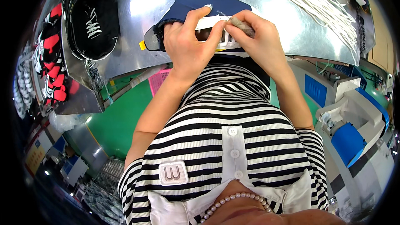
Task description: The person laces several blue and white shoe uppers by threading white laces through the eyelets and then stacks the finished uppers before placing them into a pink basket.
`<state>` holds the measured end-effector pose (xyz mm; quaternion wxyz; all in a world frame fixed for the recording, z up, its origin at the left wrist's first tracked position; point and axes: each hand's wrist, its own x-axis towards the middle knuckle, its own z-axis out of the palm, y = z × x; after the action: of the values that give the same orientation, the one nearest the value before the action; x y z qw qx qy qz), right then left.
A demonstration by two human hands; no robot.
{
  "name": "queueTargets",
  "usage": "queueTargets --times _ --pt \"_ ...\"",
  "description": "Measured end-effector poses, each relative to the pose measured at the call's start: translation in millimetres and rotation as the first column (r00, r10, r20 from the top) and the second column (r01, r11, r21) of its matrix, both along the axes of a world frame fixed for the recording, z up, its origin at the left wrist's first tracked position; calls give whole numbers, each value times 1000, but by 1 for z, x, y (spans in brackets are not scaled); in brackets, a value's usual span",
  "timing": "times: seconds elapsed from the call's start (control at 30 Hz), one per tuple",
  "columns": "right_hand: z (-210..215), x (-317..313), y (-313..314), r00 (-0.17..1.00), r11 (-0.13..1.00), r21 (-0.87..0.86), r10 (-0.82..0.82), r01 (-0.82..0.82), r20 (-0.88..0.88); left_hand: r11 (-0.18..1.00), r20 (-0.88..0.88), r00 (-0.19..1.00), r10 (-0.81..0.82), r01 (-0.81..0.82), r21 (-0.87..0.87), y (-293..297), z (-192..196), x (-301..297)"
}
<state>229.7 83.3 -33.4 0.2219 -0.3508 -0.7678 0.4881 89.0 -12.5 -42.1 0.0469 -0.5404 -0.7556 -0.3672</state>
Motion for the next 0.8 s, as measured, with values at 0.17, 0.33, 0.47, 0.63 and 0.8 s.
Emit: queueTargets --times 0.17,0.33,0.47,0.63,0.8 --pt "8 13 0 996 999 -34 -3 0 -84 1000 25 1000 -11 11 -9 -1 1 0" --pt "10 20 -1 999 998 40 46 -45 -9 1000 37 999 -8 9 -19 -1 3 -1" --pt "12 19 2 997 989 134 60 -67 56 998 22 999 -41 40 51 3 -4 -4" --pt "23 11 13 969 925 323 136 -199 206 994 70 992 -108 106 30 2 1 -4" --pt "6 -16 12 929 840 447 163 -308 333 985 280 947 -157 172 -29 -1 1 -1"
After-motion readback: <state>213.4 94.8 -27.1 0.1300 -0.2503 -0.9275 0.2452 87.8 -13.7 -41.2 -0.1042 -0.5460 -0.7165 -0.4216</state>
